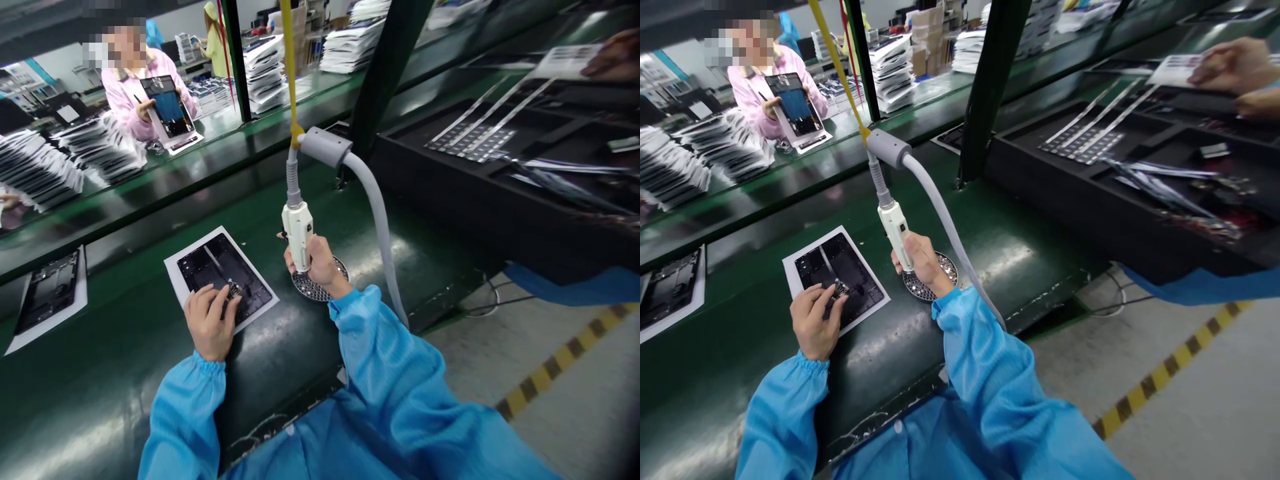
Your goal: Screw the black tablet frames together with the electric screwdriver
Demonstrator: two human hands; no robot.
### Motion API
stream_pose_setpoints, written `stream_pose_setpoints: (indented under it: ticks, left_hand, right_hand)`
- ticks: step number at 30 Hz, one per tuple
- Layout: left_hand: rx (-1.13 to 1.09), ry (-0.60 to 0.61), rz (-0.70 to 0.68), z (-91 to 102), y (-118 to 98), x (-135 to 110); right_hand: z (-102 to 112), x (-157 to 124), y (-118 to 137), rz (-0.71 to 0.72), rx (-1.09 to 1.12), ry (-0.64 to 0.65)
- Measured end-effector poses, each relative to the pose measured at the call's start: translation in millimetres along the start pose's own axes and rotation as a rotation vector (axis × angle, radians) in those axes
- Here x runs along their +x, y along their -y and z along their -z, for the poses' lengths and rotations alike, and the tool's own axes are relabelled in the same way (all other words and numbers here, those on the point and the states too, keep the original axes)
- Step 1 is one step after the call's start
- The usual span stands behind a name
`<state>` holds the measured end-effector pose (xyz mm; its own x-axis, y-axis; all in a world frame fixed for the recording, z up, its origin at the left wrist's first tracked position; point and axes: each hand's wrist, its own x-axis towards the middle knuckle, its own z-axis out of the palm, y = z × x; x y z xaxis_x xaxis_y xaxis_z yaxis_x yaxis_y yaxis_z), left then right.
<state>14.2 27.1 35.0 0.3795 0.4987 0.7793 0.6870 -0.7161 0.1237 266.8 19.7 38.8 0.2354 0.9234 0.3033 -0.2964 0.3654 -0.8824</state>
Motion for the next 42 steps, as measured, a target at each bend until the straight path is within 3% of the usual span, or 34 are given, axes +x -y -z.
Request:
stream_pose_setpoints:
  ticks: [7,15,36,42]
  left_hand:
    - [0.071,0.202,0.024,-4.1,11,-12]
    - [0.043,0.331,0.108,-3.1,14,-21]
    - [-0.027,0.330,0.141,-8.0,19,-26]
    - [-0.116,0.317,0.128,-1.1,12,-26]
  right_hand:
    - [1,-1,-1,0.026,-0.023,0.012]
    - [0,-1,0,0.003,-0.016,0.006]
    - [1,-3,-1,-0.003,-0.079,-0.007]
    - [-5,-7,8,-0.022,-0.027,-0.066]
